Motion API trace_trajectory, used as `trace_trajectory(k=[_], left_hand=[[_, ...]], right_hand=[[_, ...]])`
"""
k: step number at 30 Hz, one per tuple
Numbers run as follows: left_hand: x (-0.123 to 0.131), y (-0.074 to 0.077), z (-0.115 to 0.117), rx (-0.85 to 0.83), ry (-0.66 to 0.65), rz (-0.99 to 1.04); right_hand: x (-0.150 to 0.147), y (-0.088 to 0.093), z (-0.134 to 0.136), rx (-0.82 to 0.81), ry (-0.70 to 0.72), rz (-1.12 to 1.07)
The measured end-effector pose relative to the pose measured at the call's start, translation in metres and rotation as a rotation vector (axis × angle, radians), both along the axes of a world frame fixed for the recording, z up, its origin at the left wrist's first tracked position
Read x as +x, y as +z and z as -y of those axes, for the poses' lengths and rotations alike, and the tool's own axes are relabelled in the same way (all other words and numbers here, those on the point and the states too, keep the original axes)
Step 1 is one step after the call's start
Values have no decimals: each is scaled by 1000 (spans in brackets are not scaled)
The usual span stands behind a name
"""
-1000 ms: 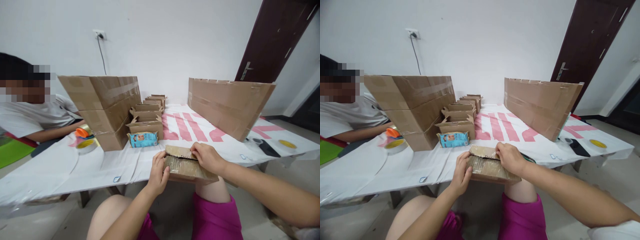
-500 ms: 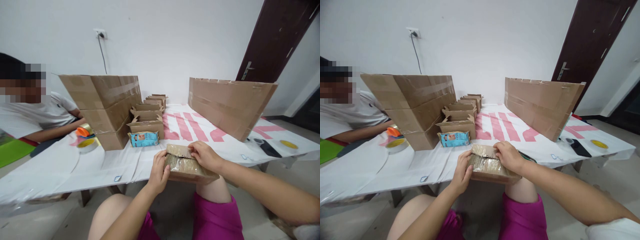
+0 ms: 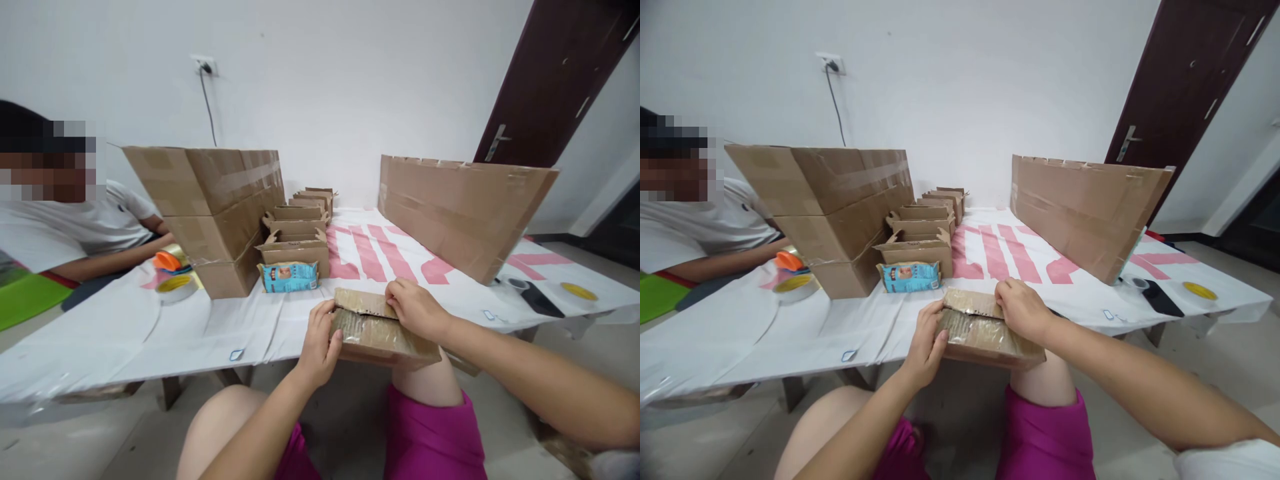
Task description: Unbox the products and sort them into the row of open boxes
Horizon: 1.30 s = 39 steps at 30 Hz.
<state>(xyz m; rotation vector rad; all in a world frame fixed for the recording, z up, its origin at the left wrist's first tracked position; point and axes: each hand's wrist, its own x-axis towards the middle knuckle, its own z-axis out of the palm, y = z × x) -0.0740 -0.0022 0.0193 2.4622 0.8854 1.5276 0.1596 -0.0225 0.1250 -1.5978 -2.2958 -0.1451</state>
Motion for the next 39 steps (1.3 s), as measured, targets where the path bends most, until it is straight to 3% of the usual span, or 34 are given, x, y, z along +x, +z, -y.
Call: trace_trajectory(k=[6, 14, 17, 22, 25, 29, 33, 39], left_hand=[[0, 0, 0, 5, 8, -2], [2, 1, 2, -28, -3, -8], [2, 2, 4, -47, -4, -16], [0, 3, 3, -38, 15, -35], [-1, 3, 2, -25, 39, -37], [0, 3, 0, -28, 37, -31], [1, 2, -1, -33, 36, -20], [2, 0, 0, -41, 54, -15]], right_hand=[[-8, -3, 3, 22, -33, 182], [-15, 12, 1, -125, -94, 49], [-19, 19, -5, -266, -142, -160], [-18, 18, -20, -629, -222, -742], [-10, 14, -24, -637, -150, -849], [3, 9, -23, -602, 72, -953], [11, 6, -20, -543, 241, -869], [12, 4, -17, -483, 327, -770]])
